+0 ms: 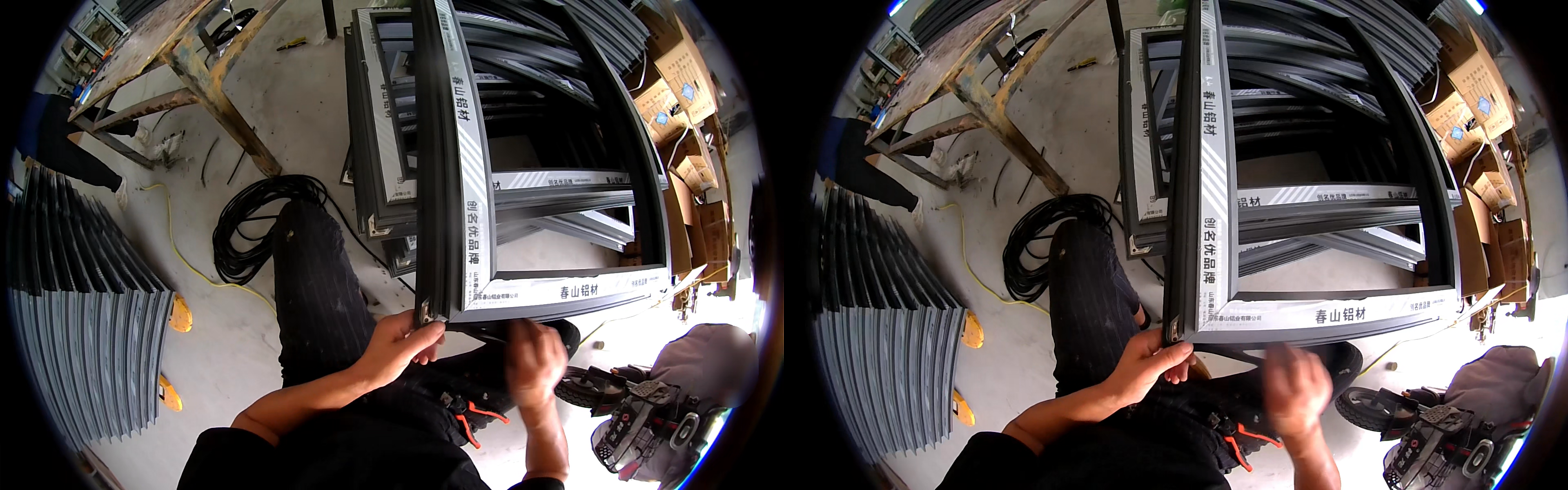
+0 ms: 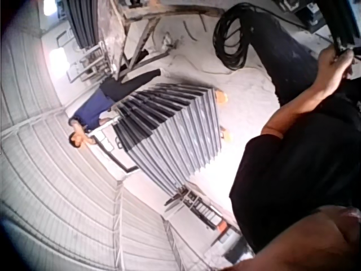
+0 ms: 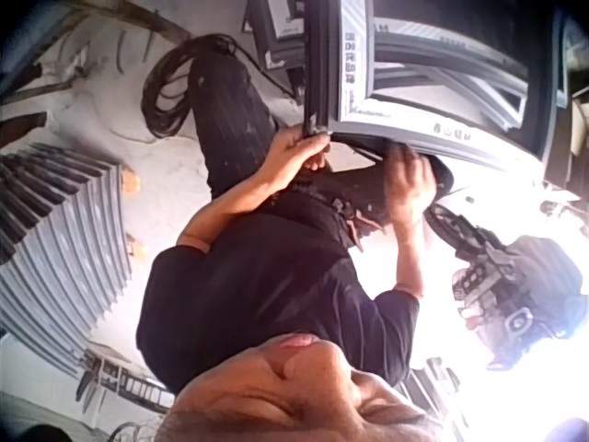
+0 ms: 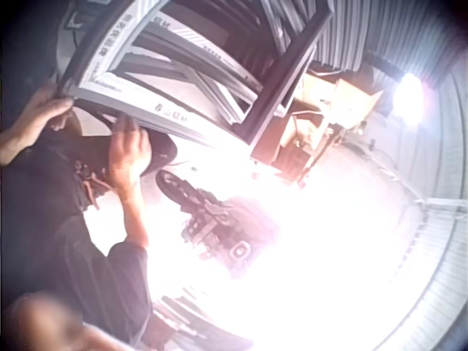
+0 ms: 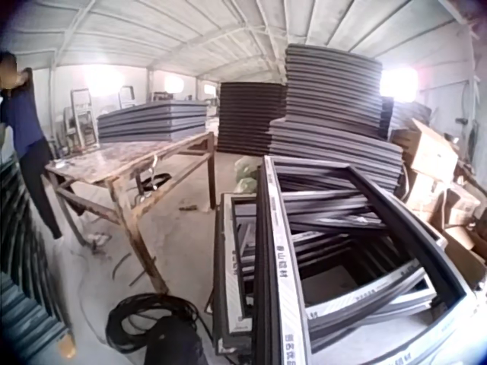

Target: The person assembles metal window frames by inserting rubber weatherstripping into the frame channels and using a tool to cut the stripping. They lift and stack the frames after completing each one.

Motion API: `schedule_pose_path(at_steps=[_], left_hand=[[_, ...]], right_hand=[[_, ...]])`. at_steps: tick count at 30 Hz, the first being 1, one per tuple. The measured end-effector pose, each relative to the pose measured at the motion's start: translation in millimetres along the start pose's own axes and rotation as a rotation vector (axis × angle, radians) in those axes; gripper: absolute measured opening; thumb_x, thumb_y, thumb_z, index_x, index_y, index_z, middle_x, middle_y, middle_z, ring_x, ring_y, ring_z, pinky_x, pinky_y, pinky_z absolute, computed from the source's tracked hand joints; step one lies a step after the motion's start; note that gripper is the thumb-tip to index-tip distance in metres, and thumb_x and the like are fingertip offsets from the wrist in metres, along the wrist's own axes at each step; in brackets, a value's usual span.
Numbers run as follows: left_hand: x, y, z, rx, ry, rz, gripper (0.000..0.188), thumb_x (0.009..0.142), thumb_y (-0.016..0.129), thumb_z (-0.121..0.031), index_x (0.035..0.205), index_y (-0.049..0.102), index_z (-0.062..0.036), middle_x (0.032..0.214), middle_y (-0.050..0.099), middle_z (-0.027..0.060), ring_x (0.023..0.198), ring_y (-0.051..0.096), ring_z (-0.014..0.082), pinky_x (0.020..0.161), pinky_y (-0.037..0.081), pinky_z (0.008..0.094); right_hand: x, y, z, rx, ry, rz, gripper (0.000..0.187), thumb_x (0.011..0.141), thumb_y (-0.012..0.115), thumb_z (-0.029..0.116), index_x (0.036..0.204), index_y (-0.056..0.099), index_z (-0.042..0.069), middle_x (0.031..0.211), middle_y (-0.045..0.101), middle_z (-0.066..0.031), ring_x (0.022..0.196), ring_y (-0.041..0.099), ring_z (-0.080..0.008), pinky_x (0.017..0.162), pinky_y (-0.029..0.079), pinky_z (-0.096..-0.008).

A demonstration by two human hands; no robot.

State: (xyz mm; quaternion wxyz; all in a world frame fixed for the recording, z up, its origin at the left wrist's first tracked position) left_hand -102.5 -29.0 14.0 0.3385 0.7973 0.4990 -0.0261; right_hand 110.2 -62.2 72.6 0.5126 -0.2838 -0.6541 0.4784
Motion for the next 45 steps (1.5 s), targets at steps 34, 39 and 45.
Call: schedule_pose_path(at_steps=[34, 39, 45], left_hand=[[16, -250, -164, 0.025, 0.359, -0.483, 0.036, 0.091, 0.065, -0.043, 0.086, 0.058, -0.0075, 0.065, 0.055, 0.0009, 0.053, 0.051, 0.0111, 0.049, 0.038, 0.0247], [44, -238, -191, 0.12, 0.386, -0.65, 0.035, 0.091, 0.067, -0.04, 0.095, 0.061, -0.0056, 0.086, 0.065, 0.0046, 0.08, 0.063, 0.0148, 0.068, 0.052, 0.0268], [62, -240, -186, 0.048, 0.494, -0.715, 0.031, 0.094, 0.063, -0.033, 0.088, 0.063, -0.0025, 0.079, 0.067, 0.0068, 0.065, 0.063, 0.0152, 0.058, 0.05, 0.0256]], right_hand=[[114, -29, 41, 0.231, 0.302, 0.011, 0.04, 0.073, 0.067, 0.008, 0.112, 0.061, 0.0, 0.104, 0.062, -0.0146, 0.097, 0.056, -0.0333, 0.088, 0.041, -0.0441], [108, -31, 67, 0.16, 0.194, -0.108, 0.048, 0.066, 0.068, 0.005, 0.114, 0.063, 0.002, 0.115, 0.058, -0.0137, 0.107, 0.053, -0.0386, 0.098, 0.037, -0.0488], [19, -58, 47, 0.421, 0.197, -0.052, 0.036, 0.081, 0.065, -0.004, 0.116, 0.065, 0.003, 0.116, 0.065, -0.0119, 0.09, 0.064, -0.0311, 0.077, 0.054, -0.0419]])
Point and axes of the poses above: each hand's wrist, its own x-axis towards the middle knuckle, its own y-axis out of the palm, z = x × y, the point moved 3 cm from there along x, towards the middle knuckle
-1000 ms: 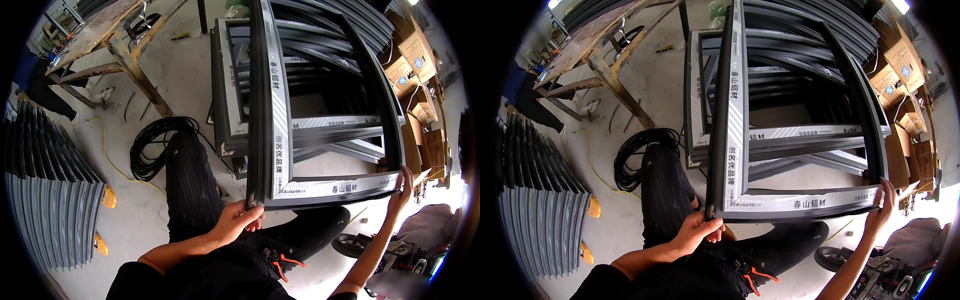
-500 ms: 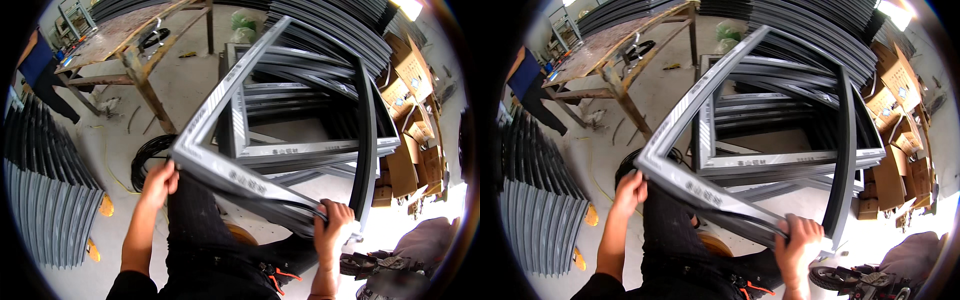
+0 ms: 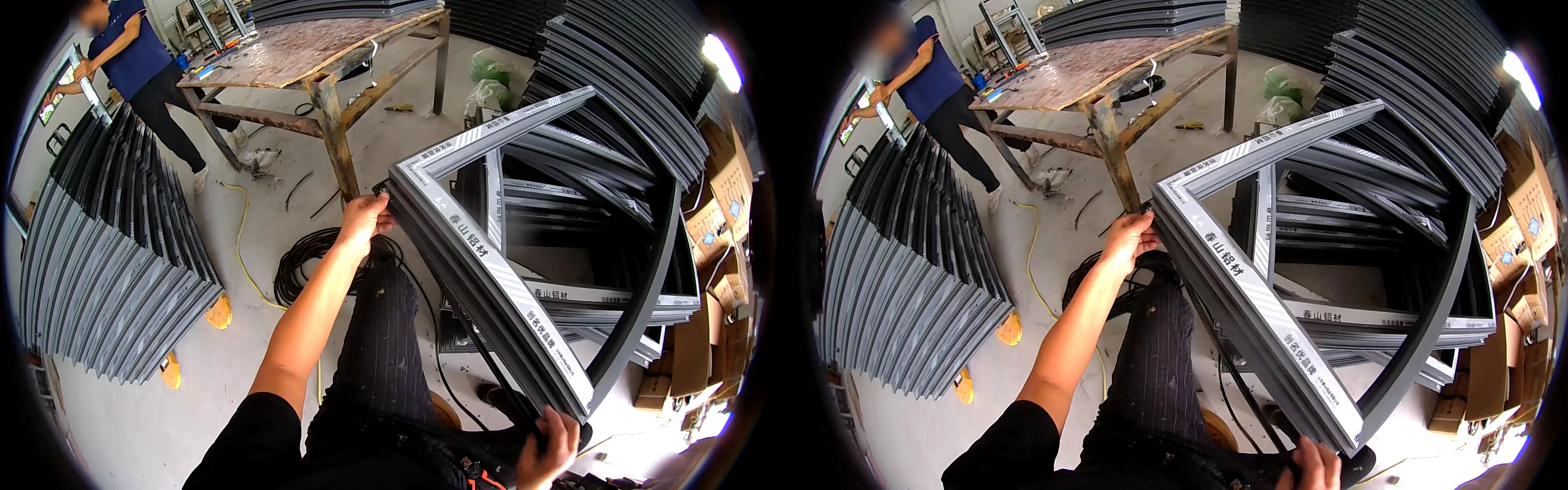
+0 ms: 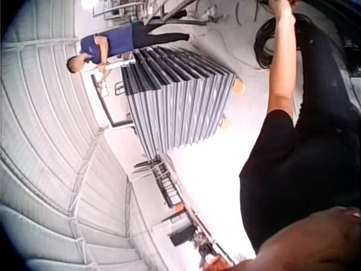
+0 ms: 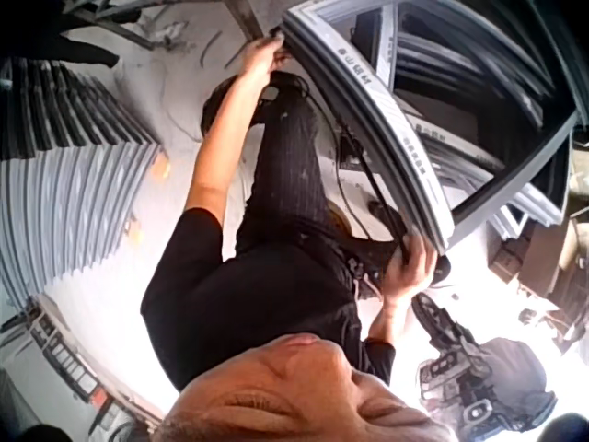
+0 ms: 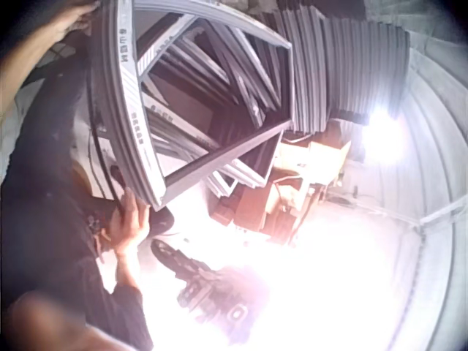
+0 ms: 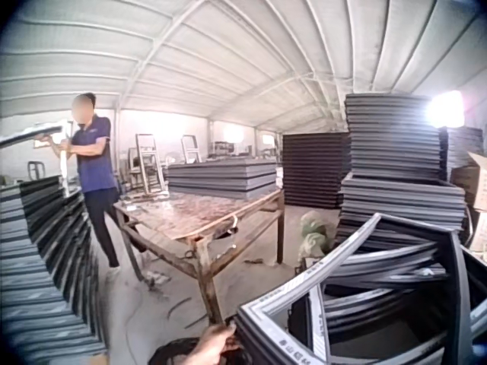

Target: The person assembles metal window frames by inserting rubber weatherstripping into the frame channels and using a tool to cut the stripping. They lift and stack the frames after completing each one.

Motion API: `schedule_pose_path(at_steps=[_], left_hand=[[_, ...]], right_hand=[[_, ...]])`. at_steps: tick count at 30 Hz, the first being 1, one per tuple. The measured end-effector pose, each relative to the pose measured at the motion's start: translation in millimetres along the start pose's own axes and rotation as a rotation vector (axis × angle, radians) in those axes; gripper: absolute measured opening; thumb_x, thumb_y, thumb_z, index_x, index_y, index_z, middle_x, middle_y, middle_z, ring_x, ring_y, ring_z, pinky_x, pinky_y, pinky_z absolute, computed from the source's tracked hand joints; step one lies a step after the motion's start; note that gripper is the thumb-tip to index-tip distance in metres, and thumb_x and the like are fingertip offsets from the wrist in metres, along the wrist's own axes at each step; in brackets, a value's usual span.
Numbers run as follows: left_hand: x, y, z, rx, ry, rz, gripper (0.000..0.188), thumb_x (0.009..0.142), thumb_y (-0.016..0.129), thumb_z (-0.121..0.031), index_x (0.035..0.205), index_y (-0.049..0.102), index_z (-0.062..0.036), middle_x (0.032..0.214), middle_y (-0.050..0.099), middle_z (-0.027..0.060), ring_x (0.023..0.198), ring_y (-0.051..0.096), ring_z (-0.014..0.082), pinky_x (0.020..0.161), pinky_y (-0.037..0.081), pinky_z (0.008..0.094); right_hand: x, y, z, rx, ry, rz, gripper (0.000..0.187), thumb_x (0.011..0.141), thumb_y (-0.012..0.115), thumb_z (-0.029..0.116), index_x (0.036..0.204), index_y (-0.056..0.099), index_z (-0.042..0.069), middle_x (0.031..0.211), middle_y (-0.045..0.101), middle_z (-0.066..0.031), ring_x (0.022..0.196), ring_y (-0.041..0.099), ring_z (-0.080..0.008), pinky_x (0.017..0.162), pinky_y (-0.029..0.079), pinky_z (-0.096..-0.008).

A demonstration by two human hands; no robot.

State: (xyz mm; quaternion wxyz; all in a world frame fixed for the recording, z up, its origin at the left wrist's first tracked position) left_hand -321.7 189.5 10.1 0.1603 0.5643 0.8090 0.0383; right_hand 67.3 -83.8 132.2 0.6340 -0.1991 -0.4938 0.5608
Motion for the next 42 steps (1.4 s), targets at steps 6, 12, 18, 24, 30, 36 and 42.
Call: schedule_pose_path(at_steps=[6, 12, 18, 24, 30, 36, 42], left_hand=[[27, -21, -7, 0.071, 0.023, -0.124, 0.035, 0.094, 0.061, -0.038, 0.086, 0.061, -0.0046, 0.068, 0.061, 0.0036, 0.056, 0.06, 0.0138, 0.049, 0.046, 0.0246], [41, -18, -15, -0.001, -0.099, -0.011, 0.033, 0.093, 0.064, -0.038, 0.093, 0.06, -0.0052, 0.086, 0.064, 0.0069, 0.074, 0.063, 0.0167, 0.07, 0.055, 0.0295], [34, -24, -18, 0.028, -0.117, 0.133, 0.028, 0.091, 0.068, -0.033, 0.091, 0.062, -0.0057, 0.085, 0.066, 0.0061, 0.076, 0.065, 0.0163, 0.069, 0.056, 0.0294], [6, -8, -3, -0.061, -0.233, 0.246, 0.032, 0.085, 0.075, -0.032, 0.092, 0.06, -0.0052, 0.084, 0.065, 0.0082, 0.076, 0.066, 0.0191, 0.069, 0.058, 0.0348], [-12, 0, 7, -0.163, -0.132, 0.139, 0.032, 0.09, 0.069, -0.034, 0.095, 0.059, -0.0037, 0.083, 0.065, 0.008, 0.075, 0.065, 0.0188, 0.068, 0.057, 0.0325], [-42, 14, 10, -0.05, -0.135, 0.21, 0.031, 0.092, 0.067, -0.033, 0.095, 0.061, -0.0024, 0.083, 0.066, 0.0079, 0.072, 0.065, 0.0175, 0.067, 0.057, 0.0302], [-67, 25, 17, 0.023, -0.174, 0.307, 0.038, 0.091, 0.067, -0.038, 0.095, 0.063, -0.0006, 0.084, 0.067, 0.0094, 0.074, 0.068, 0.0189, 0.065, 0.059, 0.031]], right_hand=[[-43, -37, -43, 0.376, 0.474, -0.233, 0.025, 0.082, 0.071, -0.004, 0.106, 0.065, -0.003, 0.098, 0.064, -0.0061, 0.076, 0.059, -0.011, 0.061, 0.048, -0.0229], [-14, -41, -32, 0.163, 0.247, -0.045, 0.012, 0.079, 0.074, 0.0, 0.09, 0.069, 0.001, 0.087, 0.064, -0.0052, 0.06, 0.049, -0.0071, 0.049, 0.035, -0.0228], [-3, -32, -39, 0.356, 0.079, 0.279, 0.01, 0.084, 0.065, -0.003, 0.093, 0.069, -0.001, 0.081, 0.062, -0.0064, 0.059, 0.051, -0.0099, 0.05, 0.036, -0.025], [-11, -29, -60, 0.613, 0.287, 0.352, 0.01, 0.085, 0.065, -0.003, 0.093, 0.068, -0.005, 0.076, 0.059, -0.0051, 0.055, 0.048, -0.0084, 0.048, 0.034, -0.0237], [-10, -19, -63, 0.631, 0.329, 0.41, 0.008, 0.084, 0.066, -0.002, 0.091, 0.068, -0.005, 0.073, 0.057, -0.0037, 0.055, 0.046, -0.0069, 0.048, 0.033, -0.0234], [-12, -17, -64, 0.634, 0.376, 0.391, 0.008, 0.084, 0.066, -0.003, 0.091, 0.068, -0.005, 0.073, 0.056, -0.0036, 0.059, 0.046, -0.008, 0.05, 0.033, -0.0233], [-16, -17, -68, 0.627, 0.377, 0.4, 0.007, 0.084, 0.066, -0.003, 0.091, 0.067, -0.005, 0.077, 0.056, -0.0028, 0.06, 0.044, -0.0085, 0.052, 0.032, -0.022]])
Point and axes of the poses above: each hand's wrist, its own x-axis towards the middle knuckle, its own y-axis out of the palm, z = x × y, the point moved 3 cm from there along x, towards the middle knuckle
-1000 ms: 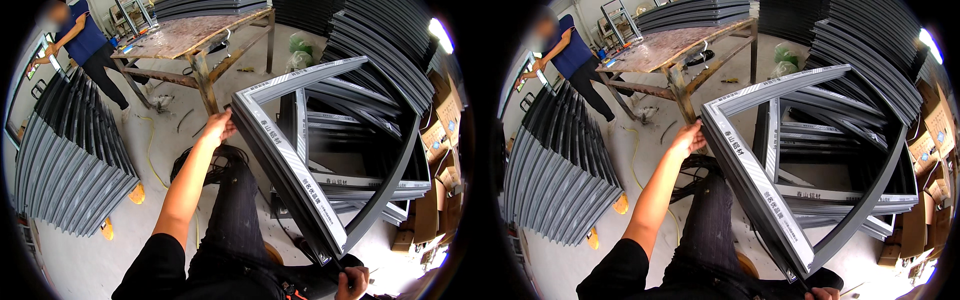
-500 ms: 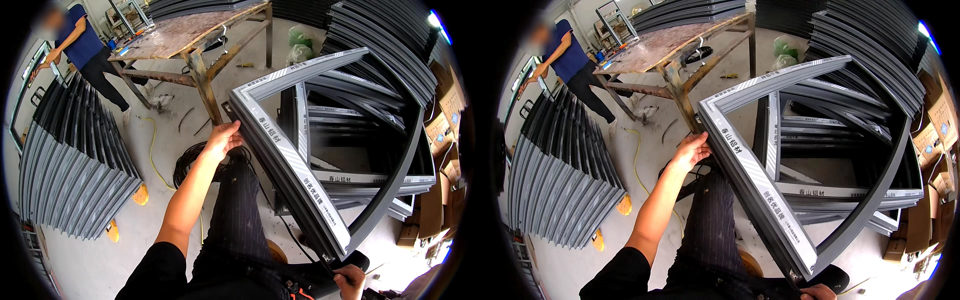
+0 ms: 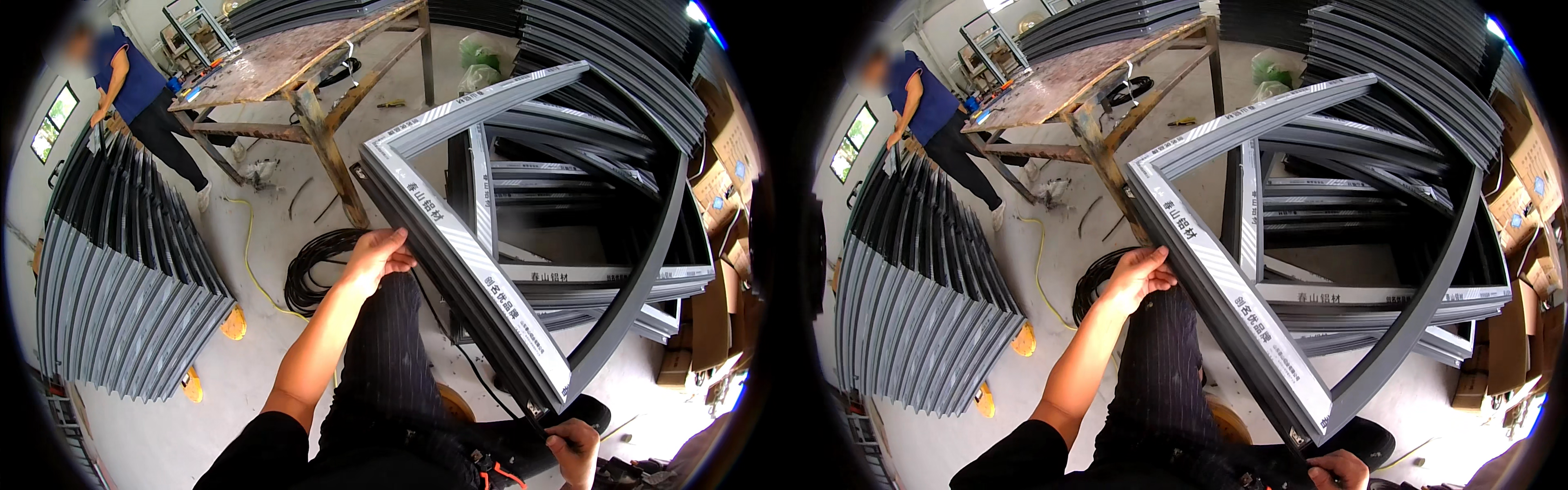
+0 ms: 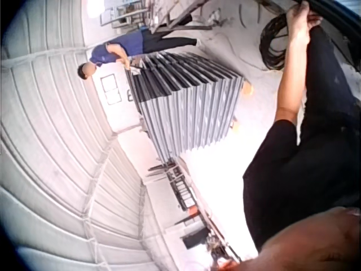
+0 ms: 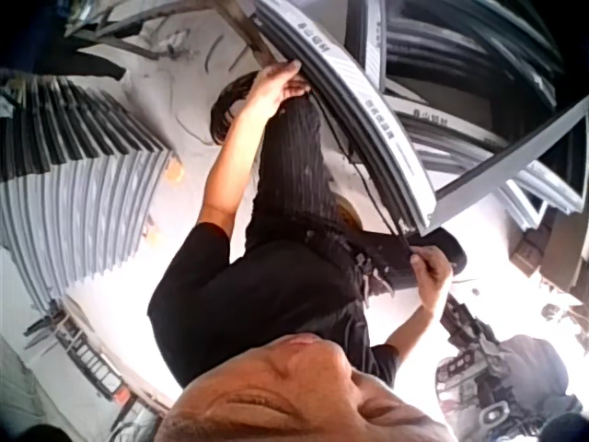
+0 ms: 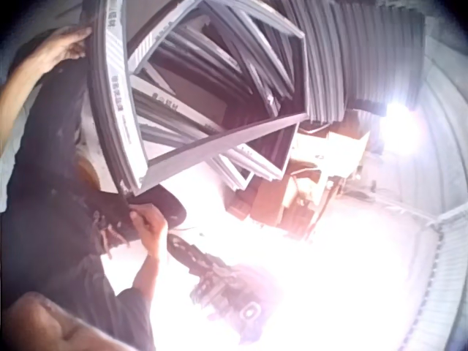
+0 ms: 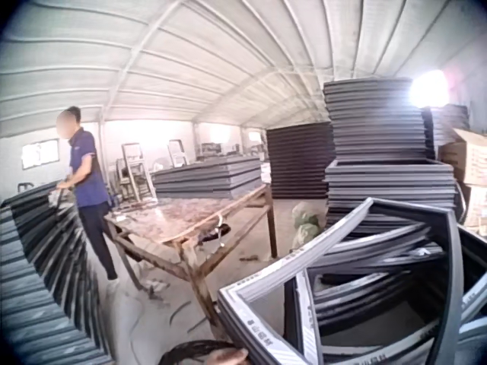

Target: The person assembles metal window frames by inserting rubber weatherstripping into the frame channels and using a tool to cut the stripping. They lift and stack the frames after completing each one.

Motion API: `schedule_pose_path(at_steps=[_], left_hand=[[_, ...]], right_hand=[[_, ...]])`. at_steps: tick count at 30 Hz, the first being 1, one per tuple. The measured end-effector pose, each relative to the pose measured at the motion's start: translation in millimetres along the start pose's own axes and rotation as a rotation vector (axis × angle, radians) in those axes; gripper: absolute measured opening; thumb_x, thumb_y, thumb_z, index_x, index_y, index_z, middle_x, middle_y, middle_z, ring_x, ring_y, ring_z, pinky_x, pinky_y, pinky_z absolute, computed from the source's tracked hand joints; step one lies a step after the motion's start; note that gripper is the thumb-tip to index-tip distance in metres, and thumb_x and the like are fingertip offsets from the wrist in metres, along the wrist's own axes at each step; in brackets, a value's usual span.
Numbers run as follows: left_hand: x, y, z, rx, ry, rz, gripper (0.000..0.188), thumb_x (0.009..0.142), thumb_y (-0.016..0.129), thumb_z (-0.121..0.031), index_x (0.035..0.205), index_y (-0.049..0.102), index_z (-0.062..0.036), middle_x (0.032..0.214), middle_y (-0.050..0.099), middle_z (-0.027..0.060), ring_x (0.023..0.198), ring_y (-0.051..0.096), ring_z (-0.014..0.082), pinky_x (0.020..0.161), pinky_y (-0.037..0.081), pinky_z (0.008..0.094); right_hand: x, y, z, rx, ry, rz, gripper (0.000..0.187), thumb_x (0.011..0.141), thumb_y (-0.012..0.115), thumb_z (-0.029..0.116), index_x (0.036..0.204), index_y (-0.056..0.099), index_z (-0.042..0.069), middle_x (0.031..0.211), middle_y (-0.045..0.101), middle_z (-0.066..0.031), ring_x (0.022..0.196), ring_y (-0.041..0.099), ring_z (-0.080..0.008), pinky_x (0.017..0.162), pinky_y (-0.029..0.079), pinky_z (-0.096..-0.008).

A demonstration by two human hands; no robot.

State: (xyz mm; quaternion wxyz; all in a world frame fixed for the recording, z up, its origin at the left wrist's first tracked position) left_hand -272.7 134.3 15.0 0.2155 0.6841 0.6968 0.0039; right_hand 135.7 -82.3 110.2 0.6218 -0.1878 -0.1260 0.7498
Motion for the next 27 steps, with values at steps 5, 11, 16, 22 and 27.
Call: schedule_pose_path(at_steps=[5, 11, 16, 22, 27], left_hand=[[-24, 24, 6, 0.022, -0.089, 0.025, 0.032, 0.094, 0.063, -0.033, 0.102, 0.06, -0.0017, 0.087, 0.068, 0.0102, 0.076, 0.068, 0.0186, 0.066, 0.058, 0.0295], [-31, 34, 13, 0.02, -0.068, 0.097, 0.034, 0.095, 0.062, -0.035, 0.098, 0.061, -0.0006, 0.084, 0.068, 0.0119, 0.075, 0.069, 0.0197, 0.064, 0.059, 0.0316], [-44, 49, 26, 0.035, -0.111, 0.166, 0.041, 0.094, 0.061, -0.039, 0.098, 0.062, 0.0026, 0.083, 0.07, 0.0146, 0.07, 0.07, 0.0196, 0.061, 0.059, 0.0317], [-72, 78, 34, 0.093, -0.206, 0.252, 0.047, 0.092, 0.063, -0.042, 0.1, 0.063, 0.0041, 0.086, 0.07, 0.0167, 0.073, 0.071, 0.022, 0.06, 0.06, 0.0307], [-83, 99, 63, -0.019, -0.186, 0.269, 0.044, 0.096, 0.058, -0.039, 0.094, 0.064, 0.0048, 0.081, 0.07, 0.0155, 0.066, 0.069, 0.0197, 0.055, 0.058, 0.0297]], right_hand=[[-6, -2, -13, -0.025, 0.06, -0.031, 0.016, 0.077, 0.07, 0.004, 0.091, 0.069, -0.004, 0.078, 0.061, -0.0088, 0.066, 0.055, -0.0155, 0.057, 0.041, -0.0267], [-5, 4, -11, 0.026, 0.101, -0.143, 0.019, 0.073, 0.074, 0.011, 0.083, 0.071, -0.005, 0.068, 0.059, -0.007, 0.062, 0.053, -0.0139, 0.056, 0.038, -0.0257], [-5, 4, -14, 0.029, 0.07, -0.148, 0.02, 0.071, 0.075, 0.01, 0.083, 0.071, -0.005, 0.069, 0.058, -0.0069, 0.063, 0.053, -0.014, 0.056, 0.038, -0.0254], [-9, 4, -14, 0.046, 0.08, -0.153, 0.018, 0.069, 0.071, 0.003, 0.084, 0.071, -0.005, 0.071, 0.059, -0.0072, 0.063, 0.054, -0.014, 0.056, 0.038, -0.0253], [-7, 6, -8, 0.027, 0.095, -0.153, 0.018, 0.069, 0.071, 0.002, 0.085, 0.072, -0.005, 0.071, 0.059, -0.0072, 0.064, 0.054, -0.014, 0.056, 0.038, -0.0254]])
Point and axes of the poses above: each hand's wrist, its own x-axis towards the middle knuckle, its own y-axis out of the palm, z = x × y, the point moved 3 cm from there along x, towards the middle knuckle
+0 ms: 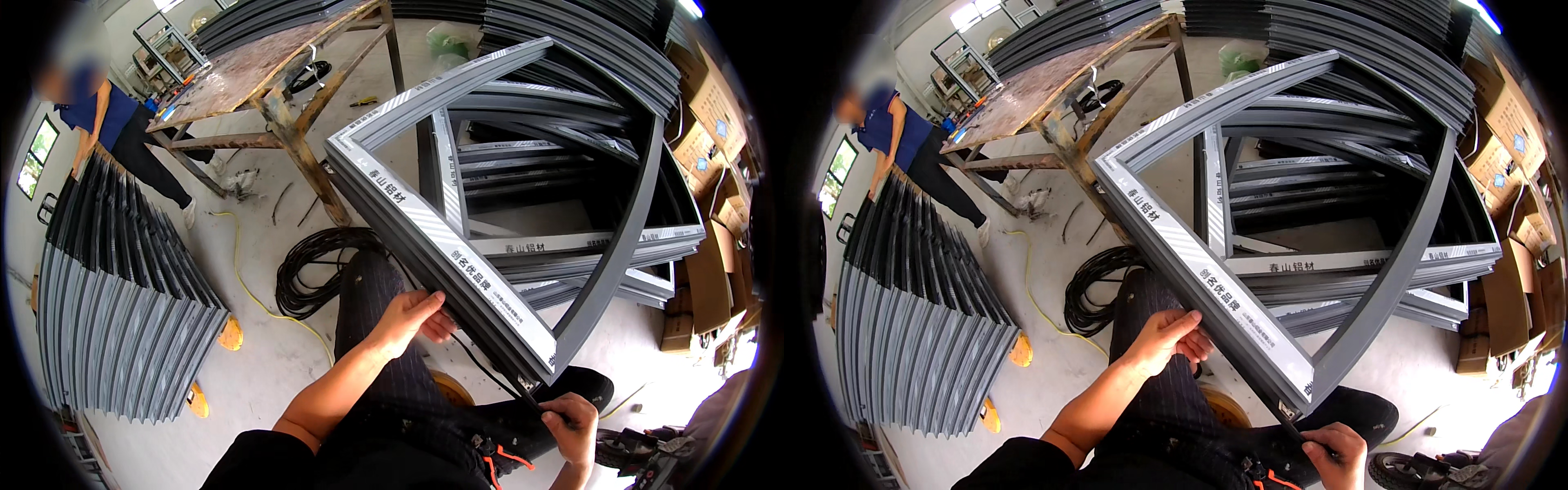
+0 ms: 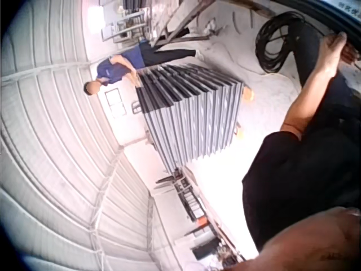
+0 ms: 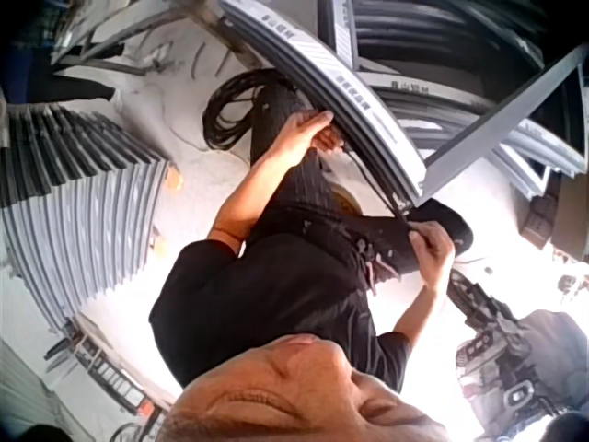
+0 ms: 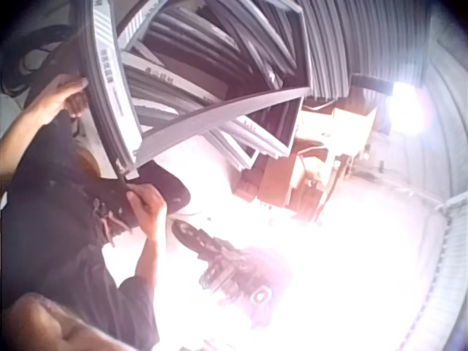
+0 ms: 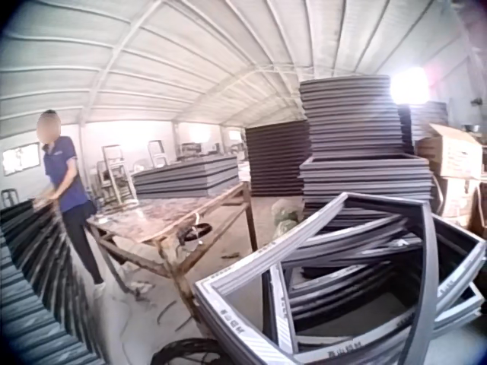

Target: The person assembles metal window frames by inserting rubber weatherstripping into the frame channels and using a tool to cut the stripping. They lift and stack the frames after completing each one.

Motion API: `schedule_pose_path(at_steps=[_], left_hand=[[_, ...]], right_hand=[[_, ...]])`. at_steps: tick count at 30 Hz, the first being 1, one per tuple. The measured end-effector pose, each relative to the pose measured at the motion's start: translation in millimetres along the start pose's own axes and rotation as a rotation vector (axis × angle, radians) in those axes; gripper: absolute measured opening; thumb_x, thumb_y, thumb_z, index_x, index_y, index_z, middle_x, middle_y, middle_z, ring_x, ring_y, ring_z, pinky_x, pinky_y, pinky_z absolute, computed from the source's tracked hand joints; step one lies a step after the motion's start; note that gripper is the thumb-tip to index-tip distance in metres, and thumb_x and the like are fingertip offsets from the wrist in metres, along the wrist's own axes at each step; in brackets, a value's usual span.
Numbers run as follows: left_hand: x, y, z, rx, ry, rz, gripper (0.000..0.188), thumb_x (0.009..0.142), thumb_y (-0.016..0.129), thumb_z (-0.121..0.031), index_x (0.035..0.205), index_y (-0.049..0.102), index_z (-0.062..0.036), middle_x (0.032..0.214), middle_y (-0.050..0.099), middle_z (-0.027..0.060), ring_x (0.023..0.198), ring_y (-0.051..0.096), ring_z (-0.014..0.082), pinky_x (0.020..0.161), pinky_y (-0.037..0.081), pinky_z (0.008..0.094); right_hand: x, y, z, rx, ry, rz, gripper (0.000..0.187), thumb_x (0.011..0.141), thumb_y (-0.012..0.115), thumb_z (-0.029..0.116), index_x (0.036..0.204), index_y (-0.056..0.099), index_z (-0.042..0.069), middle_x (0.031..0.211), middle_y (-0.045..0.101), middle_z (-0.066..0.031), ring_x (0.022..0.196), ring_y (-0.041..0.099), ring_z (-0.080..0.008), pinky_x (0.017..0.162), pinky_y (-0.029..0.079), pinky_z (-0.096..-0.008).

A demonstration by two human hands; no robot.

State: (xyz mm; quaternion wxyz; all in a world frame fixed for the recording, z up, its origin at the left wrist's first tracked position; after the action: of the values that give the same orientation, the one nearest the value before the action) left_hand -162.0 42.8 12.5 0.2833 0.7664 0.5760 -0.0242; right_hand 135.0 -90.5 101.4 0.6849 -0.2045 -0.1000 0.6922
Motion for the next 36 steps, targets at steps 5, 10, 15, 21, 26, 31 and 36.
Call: schedule_pose_path(at_steps=[5, 10, 15, 21, 26, 31, 36], left_hand=[[-10, 16, 3, -0.007, -0.052, -0.006, 0.041, 0.096, 0.059, -0.036, 0.093, 0.064, 0.0043, 0.081, 0.07, 0.0151, 0.067, 0.069, 0.0191, 0.056, 0.058, 0.0292], [-1, -1, 5, 0.028, 0.048, -0.017, 0.041, 0.093, 0.063, -0.036, 0.092, 0.064, 0.0051, 0.077, 0.069, 0.0159, 0.061, 0.068, 0.0196, 0.051, 0.057, 0.0277], [25, -75, -48, 0.084, 0.176, -0.315, 0.044, 0.086, 0.07, -0.042, 0.088, 0.063, 0.0012, 0.068, 0.068, 0.013, 0.053, 0.065, 0.0165, 0.046, 0.052, 0.0253], [37, -113, -77, 0.154, 0.193, -0.528, 0.045, 0.092, 0.061, -0.048, 0.082, 0.062, -0.0039, 0.068, 0.066, 0.007, 0.054, 0.061, 0.0128, 0.049, 0.049, 0.0229], [-16, 4, -10, 0.246, -0.045, 0.119, 0.051, 0.095, 0.056, -0.047, 0.097, 0.065, 0.0038, 0.082, 0.07, 0.0141, 0.07, 0.07, 0.0207, 0.06, 0.056, 0.0297], [-13, 22, 17, 0.1, -0.094, 0.137, 0.042, 0.096, 0.058, -0.039, 0.096, 0.065, 0.0019, 0.086, 0.07, 0.0125, 0.073, 0.069, 0.0175, 0.063, 0.055, 0.027], [-16, 34, 15, 0.15, -0.089, 0.118, 0.04, 0.096, 0.059, -0.038, 0.091, 0.065, 0.0014, 0.082, 0.07, 0.012, 0.072, 0.068, 0.0171, 0.061, 0.055, 0.0272]], right_hand=[[0, -1, -3, 0.021, 0.011, 0.002, 0.019, 0.068, 0.071, 0.002, 0.086, 0.072, -0.005, 0.071, 0.059, -0.007, 0.063, 0.054, -0.014, 0.056, 0.038, -0.0253], [1, -2, -7, -0.002, 0.029, -0.003, 0.019, 0.068, 0.073, 0.003, 0.085, 0.072, -0.005, 0.071, 0.059, -0.0068, 0.063, 0.054, -0.0139, 0.056, 0.039, -0.0257], [2, -3, -7, -0.009, 0.031, -0.03, 0.018, 0.068, 0.073, 0.003, 0.084, 0.072, -0.005, 0.07, 0.059, -0.0063, 0.063, 0.053, -0.0138, 0.056, 0.038, -0.0257], [3, 1, -10, -0.001, 0.038, -0.029, 0.018, 0.069, 0.072, 0.002, 0.085, 0.072, -0.005, 0.07, 0.059, -0.0067, 0.064, 0.054, -0.0138, 0.057, 0.039, -0.0253], [0, -1, -22, -0.016, 0.016, 0.001, 0.017, 0.07, 0.072, 0.002, 0.086, 0.073, -0.004, 0.071, 0.06, -0.0074, 0.064, 0.056, -0.0149, 0.057, 0.04, -0.0257], [1, -4, -13, -0.053, 0.004, 0.048, 0.018, 0.072, 0.072, 0.001, 0.089, 0.073, -0.002, 0.073, 0.062, -0.0092, 0.067, 0.059, -0.0178, 0.059, 0.043, -0.0273], [1, -4, -15, 0.003, 0.002, 0.061, 0.021, 0.07, 0.076, 0.0, 0.09, 0.073, -0.003, 0.074, 0.062, -0.01, 0.067, 0.06, -0.0176, 0.059, 0.044, -0.0265]])
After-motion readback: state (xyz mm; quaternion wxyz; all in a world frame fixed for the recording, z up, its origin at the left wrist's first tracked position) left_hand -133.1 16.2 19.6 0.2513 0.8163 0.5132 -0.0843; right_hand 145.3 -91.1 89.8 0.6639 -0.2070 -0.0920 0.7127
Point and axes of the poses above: each hand's wrist, its own x-axis towards the middle knuckle, its own y-axis out of the palm, z = x × y, the point moved 3 cm from there along x, towards the middle knuckle
